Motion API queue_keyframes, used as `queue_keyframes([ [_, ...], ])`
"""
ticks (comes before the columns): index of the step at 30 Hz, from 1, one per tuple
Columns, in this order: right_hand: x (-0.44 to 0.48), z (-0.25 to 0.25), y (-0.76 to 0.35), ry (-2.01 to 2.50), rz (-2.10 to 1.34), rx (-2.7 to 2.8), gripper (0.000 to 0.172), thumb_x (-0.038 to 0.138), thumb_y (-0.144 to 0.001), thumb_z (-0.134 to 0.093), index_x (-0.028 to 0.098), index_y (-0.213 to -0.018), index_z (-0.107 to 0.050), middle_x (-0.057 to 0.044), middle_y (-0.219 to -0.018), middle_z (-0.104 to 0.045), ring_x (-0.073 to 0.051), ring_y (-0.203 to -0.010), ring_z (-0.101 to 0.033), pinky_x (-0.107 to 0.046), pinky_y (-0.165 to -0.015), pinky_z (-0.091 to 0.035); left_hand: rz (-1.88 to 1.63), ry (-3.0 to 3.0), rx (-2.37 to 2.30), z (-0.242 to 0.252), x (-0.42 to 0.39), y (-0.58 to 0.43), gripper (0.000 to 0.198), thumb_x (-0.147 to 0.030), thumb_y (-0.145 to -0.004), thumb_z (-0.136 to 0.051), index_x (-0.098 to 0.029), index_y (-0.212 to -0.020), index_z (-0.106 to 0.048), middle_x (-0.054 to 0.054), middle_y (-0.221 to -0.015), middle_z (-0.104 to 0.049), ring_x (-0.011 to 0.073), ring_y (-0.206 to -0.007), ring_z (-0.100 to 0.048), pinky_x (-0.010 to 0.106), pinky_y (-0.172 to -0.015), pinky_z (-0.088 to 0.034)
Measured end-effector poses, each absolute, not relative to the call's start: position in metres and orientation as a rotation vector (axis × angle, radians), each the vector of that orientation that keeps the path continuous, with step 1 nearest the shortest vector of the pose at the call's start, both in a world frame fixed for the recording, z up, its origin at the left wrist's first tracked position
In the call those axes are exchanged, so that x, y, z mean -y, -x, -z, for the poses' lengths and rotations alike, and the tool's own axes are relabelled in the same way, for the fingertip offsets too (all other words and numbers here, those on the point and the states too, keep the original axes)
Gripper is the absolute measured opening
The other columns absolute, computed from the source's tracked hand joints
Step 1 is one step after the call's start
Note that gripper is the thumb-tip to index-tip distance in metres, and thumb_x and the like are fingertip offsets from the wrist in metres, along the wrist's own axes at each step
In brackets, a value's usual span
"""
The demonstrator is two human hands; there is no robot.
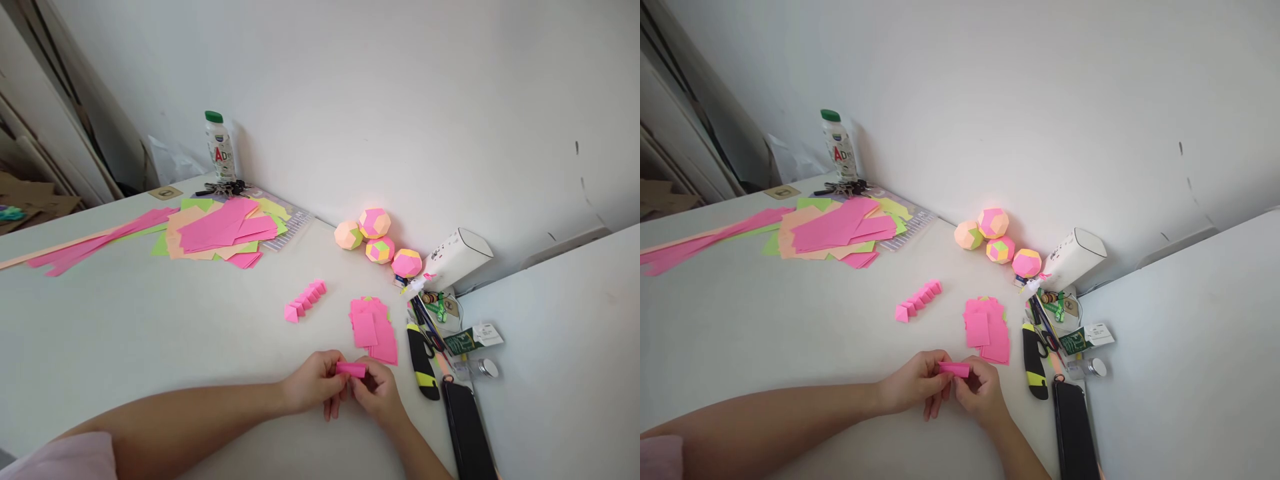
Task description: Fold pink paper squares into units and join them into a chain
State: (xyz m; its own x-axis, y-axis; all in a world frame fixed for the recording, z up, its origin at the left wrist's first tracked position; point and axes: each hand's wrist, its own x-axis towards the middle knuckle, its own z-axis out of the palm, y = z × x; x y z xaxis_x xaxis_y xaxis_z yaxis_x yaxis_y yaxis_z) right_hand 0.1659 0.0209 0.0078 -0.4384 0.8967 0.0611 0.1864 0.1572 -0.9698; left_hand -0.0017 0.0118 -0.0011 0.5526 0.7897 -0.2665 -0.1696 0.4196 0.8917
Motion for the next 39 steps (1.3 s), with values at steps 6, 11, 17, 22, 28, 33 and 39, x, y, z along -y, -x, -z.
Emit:
queue_keyframes([
  [6,-0.02,-0.008,-0.166,1.048,-1.262,1.773,0.008,0.013,-0.069,-0.055,0.016,-0.064,-0.059,0.0,-0.059,-0.053,-0.013,-0.052,-0.048,-0.024,-0.048,-0.038,-0.63,-1.014,-0.767,-0.002,-0.01,0.003,0.016,-0.032,-0.078,-0.054,-0.017,-0.075,-0.046,-0.004,-0.058,-0.059,0.0087,-0.037,-0.054,0.018,-0.033,-0.04],
  [11,-0.022,0.0,-0.173,1.03,-1.468,1.569,0.008,0.017,-0.073,-0.054,0.017,-0.066,-0.053,0.004,-0.053,-0.048,-0.009,-0.042,-0.045,-0.021,-0.042,-0.035,-0.665,-0.929,-0.745,-0.001,-0.011,0.003,0.016,-0.032,-0.078,-0.054,-0.017,-0.078,-0.047,-0.005,-0.056,-0.059,0.0092,-0.035,-0.054,0.019,-0.032,-0.041],
  [17,-0.024,0.007,-0.177,0.907,-1.559,1.284,0.012,0.028,-0.082,-0.052,0.02,-0.075,-0.048,0.001,-0.068,-0.051,-0.011,-0.047,-0.049,-0.021,-0.041,-0.038,-0.732,-0.873,-0.744,0.0,-0.013,0.003,0.021,-0.036,-0.078,-0.054,-0.017,-0.079,-0.044,-0.004,-0.056,-0.06,0.0094,-0.034,-0.054,0.019,-0.031,-0.04],
  [22,-0.021,-0.008,-0.169,0.936,-1.381,1.744,0.008,0.026,-0.08,-0.06,0.018,-0.079,-0.06,-0.002,-0.071,-0.053,-0.015,-0.063,-0.051,-0.025,-0.057,-0.042,-0.685,-0.926,-0.716,0.001,-0.014,0.002,0.02,-0.034,-0.078,-0.054,-0.017,-0.079,-0.045,-0.005,-0.054,-0.058,0.0093,-0.035,-0.054,0.018,-0.032,-0.041],
  [28,-0.022,-0.01,-0.17,1.002,-1.251,1.827,0.023,0.028,-0.082,-0.056,0.017,-0.064,-0.064,-0.002,-0.063,-0.054,-0.014,-0.058,-0.049,-0.025,-0.054,-0.04,-0.664,-0.951,-0.749,0.0,-0.012,0.002,0.02,-0.034,-0.077,-0.055,-0.017,-0.077,-0.045,-0.005,-0.056,-0.058,0.0092,-0.036,-0.055,0.019,-0.033,-0.041],
  [33,-0.022,-0.001,-0.175,1.075,-1.344,1.607,0.022,0.034,-0.08,-0.059,0.017,-0.066,-0.066,0.0,-0.057,-0.052,-0.013,-0.051,-0.047,-0.024,-0.048,-0.039,-0.723,-0.875,-0.753,-0.002,-0.012,0.001,0.019,-0.032,-0.075,-0.056,-0.017,-0.076,-0.043,-0.004,-0.057,-0.06,0.0095,-0.035,-0.055,0.019,-0.031,-0.041],
  [39,-0.022,0.006,-0.177,1.096,-1.415,1.465,0.024,0.038,-0.081,-0.059,0.017,-0.07,-0.064,0.0,-0.056,-0.054,-0.013,-0.048,-0.048,-0.024,-0.045,-0.04,-0.855,-0.792,-0.706,-0.004,-0.013,0.001,0.027,-0.039,-0.078,-0.056,-0.019,-0.075,-0.038,-0.002,-0.066,-0.061,0.0097,-0.04,-0.057,0.02,-0.033,-0.043],
])
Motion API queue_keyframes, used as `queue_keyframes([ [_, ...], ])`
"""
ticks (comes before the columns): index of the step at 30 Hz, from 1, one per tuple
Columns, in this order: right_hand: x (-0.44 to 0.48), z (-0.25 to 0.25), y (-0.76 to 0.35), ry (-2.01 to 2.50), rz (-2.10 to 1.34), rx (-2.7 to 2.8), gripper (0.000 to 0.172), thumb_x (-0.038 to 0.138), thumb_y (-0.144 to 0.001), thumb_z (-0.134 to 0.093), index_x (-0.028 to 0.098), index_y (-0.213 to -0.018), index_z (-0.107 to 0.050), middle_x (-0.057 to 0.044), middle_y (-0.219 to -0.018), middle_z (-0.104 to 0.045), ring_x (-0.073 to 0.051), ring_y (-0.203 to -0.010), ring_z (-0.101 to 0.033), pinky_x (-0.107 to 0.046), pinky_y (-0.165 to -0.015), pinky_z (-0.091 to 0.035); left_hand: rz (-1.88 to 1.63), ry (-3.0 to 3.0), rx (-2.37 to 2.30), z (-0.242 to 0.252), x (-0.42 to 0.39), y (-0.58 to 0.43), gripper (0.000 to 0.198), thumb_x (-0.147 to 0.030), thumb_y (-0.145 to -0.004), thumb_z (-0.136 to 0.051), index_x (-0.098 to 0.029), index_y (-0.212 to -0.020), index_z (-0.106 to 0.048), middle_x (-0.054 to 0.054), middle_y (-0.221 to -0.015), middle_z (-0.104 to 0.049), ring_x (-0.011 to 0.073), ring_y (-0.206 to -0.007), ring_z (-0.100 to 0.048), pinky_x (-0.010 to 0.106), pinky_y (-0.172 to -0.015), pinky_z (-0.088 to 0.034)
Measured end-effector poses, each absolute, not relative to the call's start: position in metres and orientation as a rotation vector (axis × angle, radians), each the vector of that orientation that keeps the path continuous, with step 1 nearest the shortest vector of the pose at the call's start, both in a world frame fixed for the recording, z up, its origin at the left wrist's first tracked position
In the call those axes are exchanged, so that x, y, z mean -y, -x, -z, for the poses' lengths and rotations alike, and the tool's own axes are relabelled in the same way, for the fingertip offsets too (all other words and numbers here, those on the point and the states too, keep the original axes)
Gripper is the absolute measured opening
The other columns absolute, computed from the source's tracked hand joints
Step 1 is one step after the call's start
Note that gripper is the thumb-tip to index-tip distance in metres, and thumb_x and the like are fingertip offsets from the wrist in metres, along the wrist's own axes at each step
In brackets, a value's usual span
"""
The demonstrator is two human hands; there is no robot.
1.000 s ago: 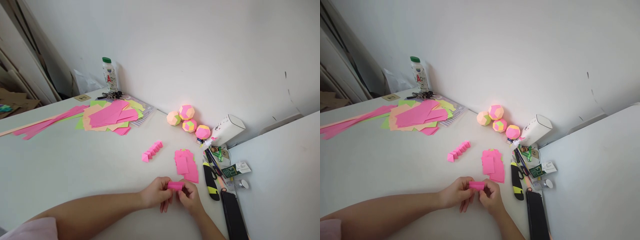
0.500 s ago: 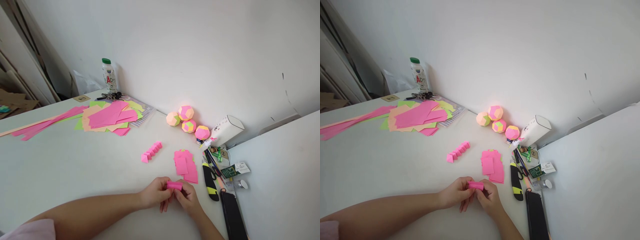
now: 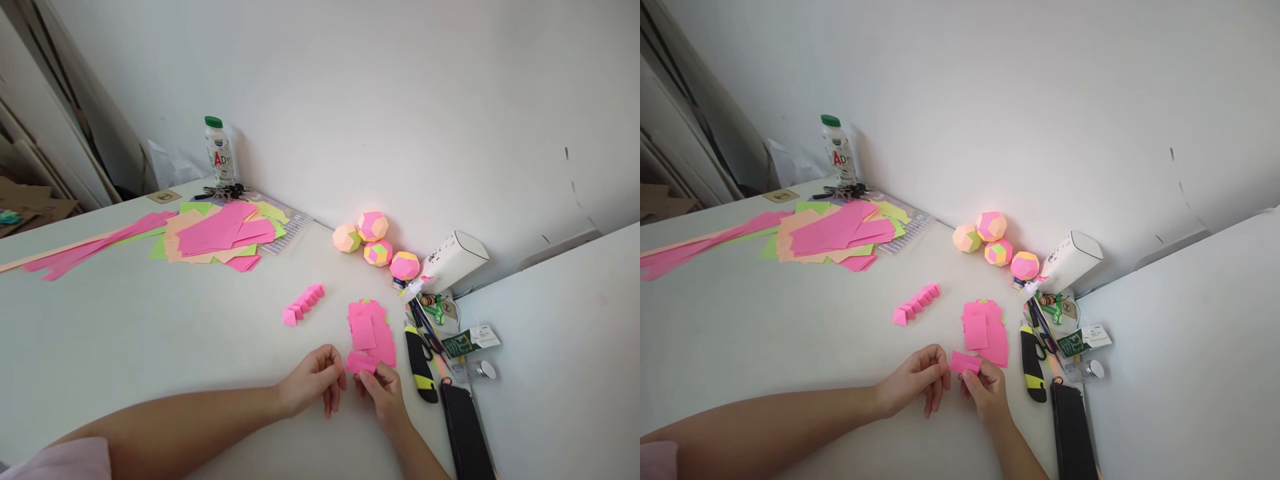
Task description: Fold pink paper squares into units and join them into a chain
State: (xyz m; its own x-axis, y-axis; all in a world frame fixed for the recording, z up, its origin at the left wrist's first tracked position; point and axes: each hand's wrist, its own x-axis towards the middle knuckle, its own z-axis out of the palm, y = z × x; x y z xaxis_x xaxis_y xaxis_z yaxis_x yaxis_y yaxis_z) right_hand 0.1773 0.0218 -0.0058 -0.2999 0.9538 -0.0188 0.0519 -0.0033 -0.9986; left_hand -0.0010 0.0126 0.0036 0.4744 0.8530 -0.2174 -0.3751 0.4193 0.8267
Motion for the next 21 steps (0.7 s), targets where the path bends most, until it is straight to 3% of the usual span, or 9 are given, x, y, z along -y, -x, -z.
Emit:
queue_keyframes([
  [3,-0.022,0.004,-0.176,1.087,-1.419,1.546,0.024,0.038,-0.082,-0.057,0.016,-0.075,-0.065,-0.002,-0.062,-0.056,-0.012,-0.049,-0.048,-0.024,-0.045,-0.04,-0.866,-0.802,-0.696,-0.005,-0.013,0.001,0.033,-0.045,-0.077,-0.058,-0.018,-0.08,-0.04,-0.001,-0.076,-0.061,0.0091,-0.043,-0.057,0.021,-0.035,-0.044],
  [10,-0.019,-0.002,-0.173,1.11,-1.383,1.563,0.027,0.04,-0.087,-0.051,0.016,-0.082,-0.062,0.0,-0.059,-0.054,-0.013,-0.051,-0.049,-0.024,-0.049,-0.041,-0.798,-0.863,-0.723,0.002,-0.013,0.0,0.038,-0.052,-0.077,-0.056,-0.017,-0.076,-0.041,-0.003,-0.067,-0.059,0.0084,-0.041,-0.055,0.021,-0.035,-0.044],
  [17,-0.02,-0.003,-0.174,1.157,-1.405,1.517,0.036,0.043,-0.085,-0.051,0.016,-0.062,-0.058,0.001,-0.049,-0.051,-0.013,-0.047,-0.047,-0.025,-0.047,-0.04,-0.863,-0.838,-0.703,0.011,-0.013,-0.002,0.036,-0.05,-0.077,-0.057,-0.017,-0.08,-0.044,-0.003,-0.069,-0.057,0.0075,-0.04,-0.054,0.021,-0.035,-0.045],
  [21,-0.021,0.001,-0.174,1.154,-1.426,1.534,0.032,0.044,-0.082,-0.054,0.015,-0.068,-0.06,0.001,-0.051,-0.051,-0.013,-0.045,-0.045,-0.025,-0.045,-0.038,-0.904,-0.785,-0.697,0.007,-0.014,-0.002,0.034,-0.047,-0.076,-0.059,-0.018,-0.079,-0.043,-0.004,-0.066,-0.055,0.0074,-0.04,-0.053,0.022,-0.036,-0.044],
])
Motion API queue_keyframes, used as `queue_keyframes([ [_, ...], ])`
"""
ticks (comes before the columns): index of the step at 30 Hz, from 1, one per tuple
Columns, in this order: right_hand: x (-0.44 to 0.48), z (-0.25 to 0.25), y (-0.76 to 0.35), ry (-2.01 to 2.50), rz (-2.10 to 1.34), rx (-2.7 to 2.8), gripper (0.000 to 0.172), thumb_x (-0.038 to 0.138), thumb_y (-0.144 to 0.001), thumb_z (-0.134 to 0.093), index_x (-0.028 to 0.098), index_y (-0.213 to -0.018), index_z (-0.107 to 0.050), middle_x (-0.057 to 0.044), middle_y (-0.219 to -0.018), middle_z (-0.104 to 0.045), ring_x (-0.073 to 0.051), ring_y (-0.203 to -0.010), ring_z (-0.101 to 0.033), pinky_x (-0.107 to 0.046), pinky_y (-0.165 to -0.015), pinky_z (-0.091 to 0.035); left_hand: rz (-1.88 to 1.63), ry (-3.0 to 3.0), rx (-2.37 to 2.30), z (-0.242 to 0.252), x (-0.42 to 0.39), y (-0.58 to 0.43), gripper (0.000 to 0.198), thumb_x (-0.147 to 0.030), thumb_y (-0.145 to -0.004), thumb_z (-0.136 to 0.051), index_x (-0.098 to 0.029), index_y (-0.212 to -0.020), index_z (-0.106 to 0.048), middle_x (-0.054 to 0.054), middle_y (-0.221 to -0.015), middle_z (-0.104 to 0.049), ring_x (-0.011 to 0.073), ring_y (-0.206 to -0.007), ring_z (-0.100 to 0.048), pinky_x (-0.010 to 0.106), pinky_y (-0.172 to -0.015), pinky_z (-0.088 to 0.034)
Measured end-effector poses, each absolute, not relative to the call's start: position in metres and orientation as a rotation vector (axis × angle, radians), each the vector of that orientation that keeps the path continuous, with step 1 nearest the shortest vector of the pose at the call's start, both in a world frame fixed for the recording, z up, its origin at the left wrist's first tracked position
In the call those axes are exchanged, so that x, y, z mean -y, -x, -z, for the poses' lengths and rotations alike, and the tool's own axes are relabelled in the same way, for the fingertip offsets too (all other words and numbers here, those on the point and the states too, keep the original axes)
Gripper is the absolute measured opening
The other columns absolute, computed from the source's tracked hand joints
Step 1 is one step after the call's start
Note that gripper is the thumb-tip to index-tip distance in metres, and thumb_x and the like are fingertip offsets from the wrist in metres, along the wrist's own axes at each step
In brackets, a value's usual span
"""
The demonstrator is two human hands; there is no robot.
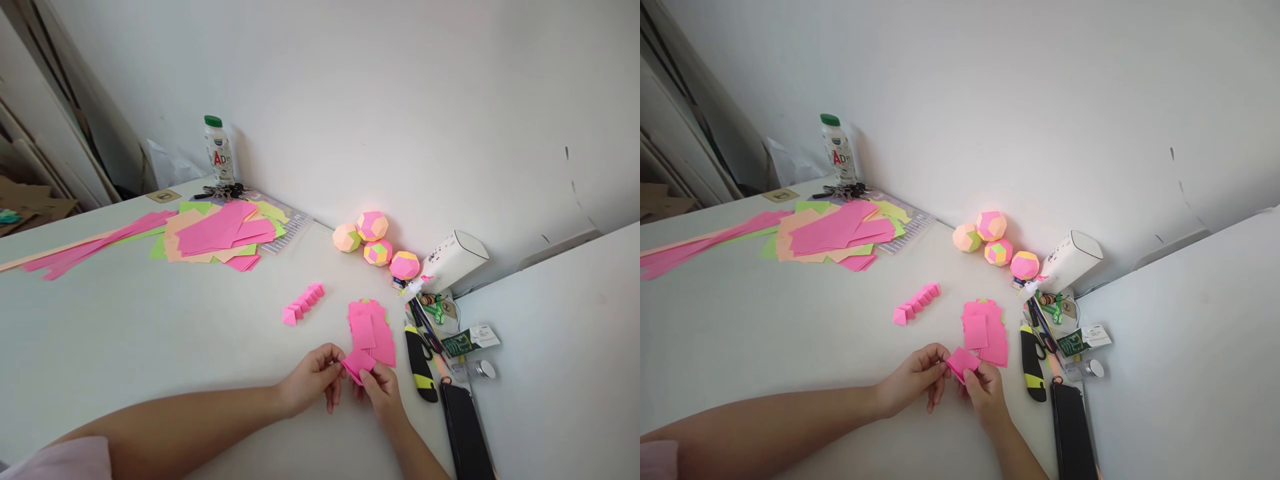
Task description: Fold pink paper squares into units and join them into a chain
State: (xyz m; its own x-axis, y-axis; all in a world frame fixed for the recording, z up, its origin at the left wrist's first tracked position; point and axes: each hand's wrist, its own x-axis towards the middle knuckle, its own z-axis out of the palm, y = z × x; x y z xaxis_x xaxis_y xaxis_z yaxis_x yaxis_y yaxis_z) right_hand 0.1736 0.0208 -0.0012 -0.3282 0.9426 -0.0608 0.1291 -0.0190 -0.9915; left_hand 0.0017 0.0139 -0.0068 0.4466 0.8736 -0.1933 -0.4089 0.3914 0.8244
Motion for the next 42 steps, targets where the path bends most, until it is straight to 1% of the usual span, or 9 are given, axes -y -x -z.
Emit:
queue_keyframes([
  [4,-0.02,0.007,-0.172,1.182,-1.369,1.591,0.024,0.039,-0.078,-0.06,0.015,-0.08,-0.062,0.001,-0.057,-0.05,-0.011,-0.047,-0.043,-0.023,-0.043,-0.036,-0.902,-0.772,-0.696,-0.002,-0.014,0.001,0.032,-0.044,-0.075,-0.061,-0.019,-0.083,-0.042,-0.007,-0.054,-0.051,0.0092,-0.041,-0.052,0.021,-0.037,-0.044],
  [8,-0.02,0.003,-0.17,1.172,-1.241,1.705,0.02,0.035,-0.078,-0.061,0.016,-0.071,-0.061,0.001,-0.059,-0.051,-0.012,-0.053,-0.044,-0.023,-0.049,-0.038,-0.831,-0.877,-0.735,-0.006,-0.012,0.002,0.034,-0.041,-0.076,-0.061,-0.019,-0.091,-0.039,-0.01,-0.046,-0.049,0.0083,-0.036,-0.046,0.02,-0.037,-0.04],
  [11,-0.02,-0.002,-0.169,1.142,-1.208,1.745,0.022,0.035,-0.079,-0.06,0.017,-0.067,-0.06,0.001,-0.06,-0.052,-0.013,-0.054,-0.046,-0.024,-0.051,-0.039,-0.783,-0.928,-0.77,-0.006,-0.01,0.003,0.033,-0.04,-0.076,-0.061,-0.019,-0.091,-0.04,-0.01,-0.049,-0.05,0.0086,-0.037,-0.048,0.02,-0.038,-0.04],
  [16,-0.02,-0.002,-0.169,1.178,-1.183,1.756,0.023,0.037,-0.081,-0.058,0.017,-0.073,-0.062,0.002,-0.057,-0.051,-0.012,-0.05,-0.045,-0.022,-0.047,-0.038,-0.744,-1.013,-0.778,-0.005,-0.008,0.004,0.028,-0.043,-0.08,-0.055,-0.018,-0.085,-0.044,-0.006,-0.054,-0.054,0.0102,-0.044,-0.052,0.023,-0.043,-0.043],
  [21,-0.018,-0.006,-0.165,1.162,-1.071,1.816,0.023,0.034,-0.079,-0.06,0.017,-0.063,-0.058,0.001,-0.056,-0.052,-0.013,-0.052,-0.046,-0.023,-0.048,-0.038,-0.744,-1.018,-0.8,-0.003,-0.009,0.003,0.03,-0.046,-0.079,-0.055,-0.018,-0.081,-0.043,-0.005,-0.055,-0.053,0.0102,-0.044,-0.051,0.022,-0.042,-0.043],
  [26,-0.017,-0.005,-0.166,1.158,-1.1,1.826,0.015,0.03,-0.08,-0.059,0.016,-0.074,-0.06,0.0,-0.062,-0.057,-0.013,-0.055,-0.05,-0.023,-0.05,-0.04,-0.761,-1.021,-0.806,0.001,-0.009,0.001,0.023,-0.041,-0.083,-0.048,-0.018,-0.08,-0.045,-0.004,-0.055,-0.054,0.0103,-0.043,-0.052,0.023,-0.043,-0.044],
  [32,-0.017,0.004,-0.172,1.151,-1.177,1.716,0.021,0.036,-0.083,-0.056,0.016,-0.08,-0.06,0.0,-0.063,-0.055,-0.013,-0.053,-0.048,-0.022,-0.048,-0.04,-0.741,-1.013,-0.811,0.003,-0.01,0.002,0.02,-0.037,-0.083,-0.049,-0.018,-0.08,-0.045,-0.004,-0.056,-0.056,0.0101,-0.043,-0.052,0.023,-0.044,-0.045],
  [39,-0.017,-0.001,-0.172,1.135,-1.206,1.716,0.021,0.035,-0.083,-0.055,0.016,-0.075,-0.057,0.0,-0.063,-0.052,-0.013,-0.055,-0.046,-0.023,-0.05,-0.04,-0.725,-1.063,-0.741,-0.003,-0.01,0.002,0.027,-0.044,-0.081,-0.052,-0.017,-0.081,-0.049,-0.002,-0.064,-0.054,0.0125,-0.054,-0.056,0.024,-0.046,-0.047],
  [42,-0.017,-0.004,-0.17,1.12,-1.182,1.767,0.019,0.032,-0.083,-0.054,0.016,-0.074,-0.058,-0.001,-0.064,-0.053,-0.013,-0.056,-0.047,-0.024,-0.052,-0.041,-0.754,-0.994,-0.786,-0.005,-0.009,0.002,0.031,-0.048,-0.082,-0.049,-0.018,-0.077,-0.044,-0.002,-0.061,-0.056,0.0115,-0.048,-0.055,0.023,-0.044,-0.045],
])
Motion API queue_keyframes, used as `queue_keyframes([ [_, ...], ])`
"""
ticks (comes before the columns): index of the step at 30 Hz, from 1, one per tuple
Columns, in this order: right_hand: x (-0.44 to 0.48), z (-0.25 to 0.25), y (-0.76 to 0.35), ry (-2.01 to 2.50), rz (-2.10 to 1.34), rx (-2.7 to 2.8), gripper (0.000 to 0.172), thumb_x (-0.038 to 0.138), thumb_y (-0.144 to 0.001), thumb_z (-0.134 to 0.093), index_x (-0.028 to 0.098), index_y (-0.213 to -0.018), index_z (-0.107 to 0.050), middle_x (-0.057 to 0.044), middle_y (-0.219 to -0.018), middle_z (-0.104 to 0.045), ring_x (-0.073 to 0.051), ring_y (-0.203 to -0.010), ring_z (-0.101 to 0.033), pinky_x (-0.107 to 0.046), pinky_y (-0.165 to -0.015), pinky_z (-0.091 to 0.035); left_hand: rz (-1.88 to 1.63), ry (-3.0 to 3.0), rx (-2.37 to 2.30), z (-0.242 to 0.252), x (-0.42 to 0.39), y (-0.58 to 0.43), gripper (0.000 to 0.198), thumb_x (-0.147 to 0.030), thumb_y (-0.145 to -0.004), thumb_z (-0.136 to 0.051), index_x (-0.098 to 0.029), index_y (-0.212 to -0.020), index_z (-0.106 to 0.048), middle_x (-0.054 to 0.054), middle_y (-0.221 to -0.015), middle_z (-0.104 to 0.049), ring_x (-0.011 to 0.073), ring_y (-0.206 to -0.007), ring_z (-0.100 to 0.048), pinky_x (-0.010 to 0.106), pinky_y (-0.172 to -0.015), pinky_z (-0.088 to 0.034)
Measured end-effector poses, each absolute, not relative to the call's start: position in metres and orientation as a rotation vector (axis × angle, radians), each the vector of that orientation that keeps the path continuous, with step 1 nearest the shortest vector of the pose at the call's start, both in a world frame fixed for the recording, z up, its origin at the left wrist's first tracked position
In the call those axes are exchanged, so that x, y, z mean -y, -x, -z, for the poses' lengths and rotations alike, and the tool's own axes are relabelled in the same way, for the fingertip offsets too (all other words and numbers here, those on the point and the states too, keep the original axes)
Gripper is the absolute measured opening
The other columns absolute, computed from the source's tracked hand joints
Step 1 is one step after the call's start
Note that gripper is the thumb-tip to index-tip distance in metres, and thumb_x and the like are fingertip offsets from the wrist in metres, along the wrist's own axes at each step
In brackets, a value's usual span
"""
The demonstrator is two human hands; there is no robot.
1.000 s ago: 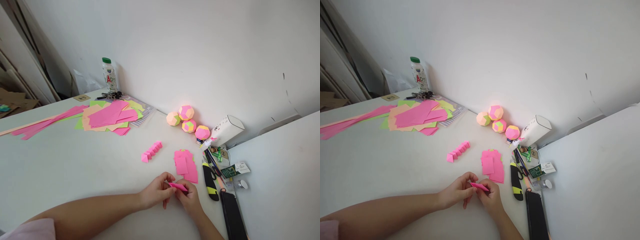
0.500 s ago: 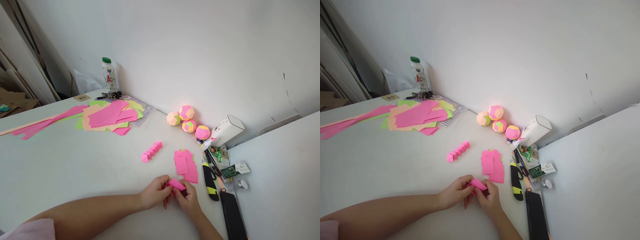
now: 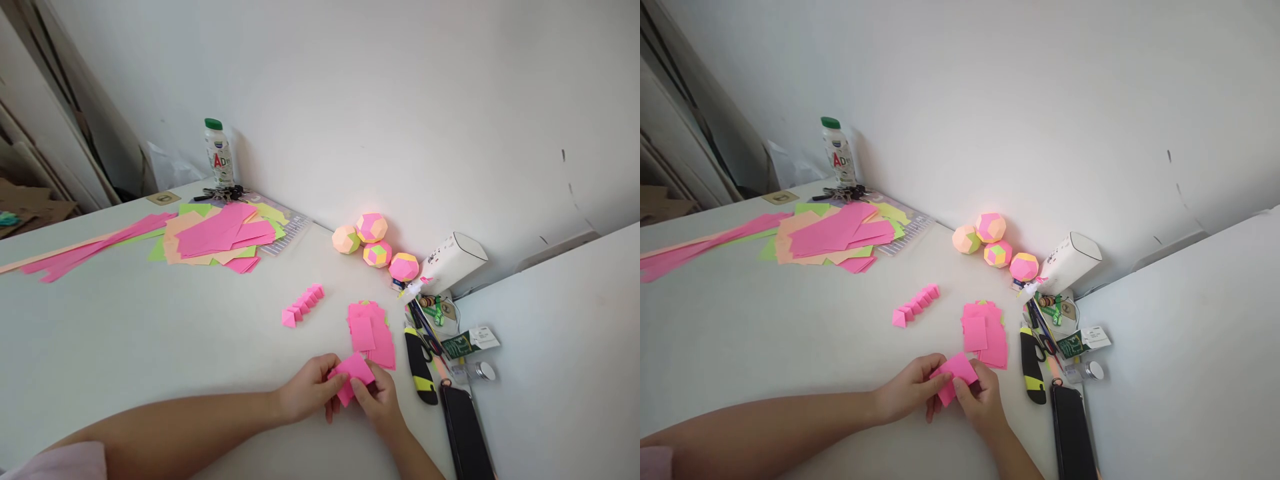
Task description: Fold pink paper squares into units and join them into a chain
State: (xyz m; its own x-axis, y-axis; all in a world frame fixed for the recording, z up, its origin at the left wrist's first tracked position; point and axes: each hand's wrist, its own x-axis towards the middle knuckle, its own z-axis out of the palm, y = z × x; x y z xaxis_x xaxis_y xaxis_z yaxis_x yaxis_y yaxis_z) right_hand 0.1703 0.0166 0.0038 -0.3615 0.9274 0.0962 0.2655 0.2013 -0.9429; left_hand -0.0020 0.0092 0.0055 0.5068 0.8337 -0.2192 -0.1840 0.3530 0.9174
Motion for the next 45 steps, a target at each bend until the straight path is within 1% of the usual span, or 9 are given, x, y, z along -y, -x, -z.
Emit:
queue_keyframes([
  [7,-0.02,-0.012,-0.167,1.034,-1.014,1.947,0.024,0.028,-0.084,-0.053,0.016,-0.065,-0.064,-0.001,-0.059,-0.05,-0.014,-0.055,-0.046,-0.025,-0.052,-0.038,-0.767,-0.97,-0.791,-0.007,-0.009,0.003,0.032,-0.05,-0.082,-0.049,-0.02,-0.076,-0.038,-0.006,-0.05,-0.056,0.0097,-0.038,-0.051,0.022,-0.041,-0.041],
  [19,-0.017,-0.007,-0.168,1.058,-0.998,1.913,0.04,0.027,-0.087,-0.045,0.017,-0.048,-0.04,0.002,-0.054,-0.04,-0.011,-0.048,-0.037,-0.024,-0.046,-0.031,-0.815,-0.887,-0.795,-0.006,-0.012,0.0,0.037,-0.056,-0.082,-0.046,-0.021,-0.076,-0.035,-0.006,-0.046,-0.056,0.0101,-0.036,-0.05,0.021,-0.037,-0.041],
  [26,-0.018,-0.006,-0.17,1.043,-1.04,1.918,0.041,0.03,-0.088,-0.044,0.017,-0.05,-0.041,0.002,-0.053,-0.041,-0.011,-0.049,-0.038,-0.024,-0.048,-0.032,-0.781,-0.906,-0.753,0.002,-0.012,0.0,0.037,-0.055,-0.08,-0.05,-0.018,-0.076,-0.043,-0.004,-0.048,-0.057,0.0099,-0.038,-0.052,0.021,-0.039,-0.044],
  [28,-0.016,-0.003,-0.17,1.06,-1.106,1.866,0.036,0.032,-0.088,-0.046,0.018,-0.055,-0.047,0.002,-0.054,-0.044,-0.012,-0.049,-0.041,-0.024,-0.047,-0.034,-0.799,-0.872,-0.748,0.001,-0.013,0.0,0.037,-0.054,-0.08,-0.05,-0.018,-0.076,-0.043,-0.004,-0.049,-0.058,0.0102,-0.038,-0.052,0.022,-0.038,-0.044],
  [31,-0.012,0.001,-0.169,1.081,-1.245,1.638,0.019,0.038,-0.086,-0.051,0.019,-0.085,-0.055,0.0,-0.064,-0.053,-0.013,-0.051,-0.048,-0.023,-0.047,-0.039,-0.823,-0.802,-0.734,-0.003,-0.015,0.001,0.036,-0.053,-0.078,-0.054,-0.018,-0.074,-0.044,-0.003,-0.051,-0.057,0.0105,-0.04,-0.053,0.022,-0.036,-0.045],
  [34,-0.009,0.004,-0.169,1.048,-1.289,1.461,0.031,0.041,-0.085,-0.053,0.024,-0.111,-0.048,-0.005,-0.086,-0.059,-0.013,-0.056,-0.053,-0.024,-0.049,-0.045,-0.806,-0.768,-0.702,-0.008,-0.017,0.003,0.035,-0.05,-0.078,-0.057,-0.017,-0.073,-0.046,-0.003,-0.05,-0.057,0.0095,-0.038,-0.051,0.021,-0.035,-0.045],
  [36,-0.009,0.005,-0.17,1.011,-1.31,1.458,0.034,0.04,-0.085,-0.053,0.025,-0.115,-0.048,-0.007,-0.094,-0.059,-0.013,-0.058,-0.055,-0.025,-0.052,-0.048,-0.792,-0.766,-0.681,-0.01,-0.017,0.004,0.034,-0.048,-0.078,-0.057,-0.017,-0.072,-0.046,-0.002,-0.049,-0.058,0.0088,-0.036,-0.05,0.021,-0.035,-0.045],
  [41,-0.014,0.005,-0.176,0.929,-1.328,1.627,0.021,0.031,-0.086,-0.055,0.024,-0.105,-0.062,-0.006,-0.087,-0.06,-0.013,-0.057,-0.059,-0.025,-0.052,-0.051,-0.814,-0.741,-0.674,-0.005,-0.017,0.003,0.031,-0.045,-0.08,-0.056,-0.017,-0.072,-0.045,-0.002,-0.049,-0.059,0.0094,-0.036,-0.052,0.02,-0.034,-0.046],
  [45,-0.016,0.007,-0.175,0.903,-1.287,1.661,0.028,0.026,-0.084,-0.057,0.024,-0.112,-0.061,-0.006,-0.088,-0.061,-0.013,-0.056,-0.06,-0.025,-0.052,-0.053,-0.851,-0.721,-0.706,-0.002,-0.017,0.001,0.034,-0.05,-0.08,-0.053,-0.018,-0.077,-0.044,-0.003,-0.049,-0.057,0.0103,-0.037,-0.053,0.021,-0.033,-0.047],
])
